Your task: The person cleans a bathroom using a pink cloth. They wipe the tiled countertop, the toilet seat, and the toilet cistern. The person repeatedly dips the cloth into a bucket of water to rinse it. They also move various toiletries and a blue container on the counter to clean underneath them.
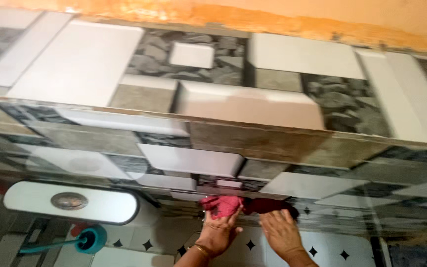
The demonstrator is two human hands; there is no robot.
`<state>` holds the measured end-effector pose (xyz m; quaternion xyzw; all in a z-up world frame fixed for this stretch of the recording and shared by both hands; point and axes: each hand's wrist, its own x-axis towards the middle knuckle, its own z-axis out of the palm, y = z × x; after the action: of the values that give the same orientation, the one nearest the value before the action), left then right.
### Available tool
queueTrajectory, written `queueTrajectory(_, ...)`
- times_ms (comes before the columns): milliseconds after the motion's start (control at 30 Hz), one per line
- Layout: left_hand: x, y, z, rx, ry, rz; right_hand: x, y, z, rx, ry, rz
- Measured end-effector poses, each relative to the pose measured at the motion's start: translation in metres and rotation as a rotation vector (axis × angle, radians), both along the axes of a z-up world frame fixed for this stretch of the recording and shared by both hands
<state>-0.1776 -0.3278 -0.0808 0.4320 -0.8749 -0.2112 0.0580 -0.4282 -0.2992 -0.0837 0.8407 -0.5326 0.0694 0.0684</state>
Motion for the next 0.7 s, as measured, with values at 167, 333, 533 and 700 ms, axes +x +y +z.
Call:
queueTrajectory(167, -0.003, -0.014, 0.07, -0.165, -0.041, 0.016, 0.012, -0.009, 0.046, -0.168, -0.06, -0.072)
queueTrajectory(333, -0.032, -0.041, 0.196, -0.349, -0.018, -0.07, -0.014, -0.042, 0.129, -0.492, -0.14, -0.301)
queueTrajectory(533, -0.096, -0.039, 0.225, -0.622, 0.404, -0.112, -0.069, -0.059, 0.129, -0.811, -0.319, -0.367)
queueTrajectory(700, -0.138, -0.02, 0.139, -0.474, 0.171, -0.249, -0.098, -0.006, 0.059, -0.33, -0.215, -0.581)
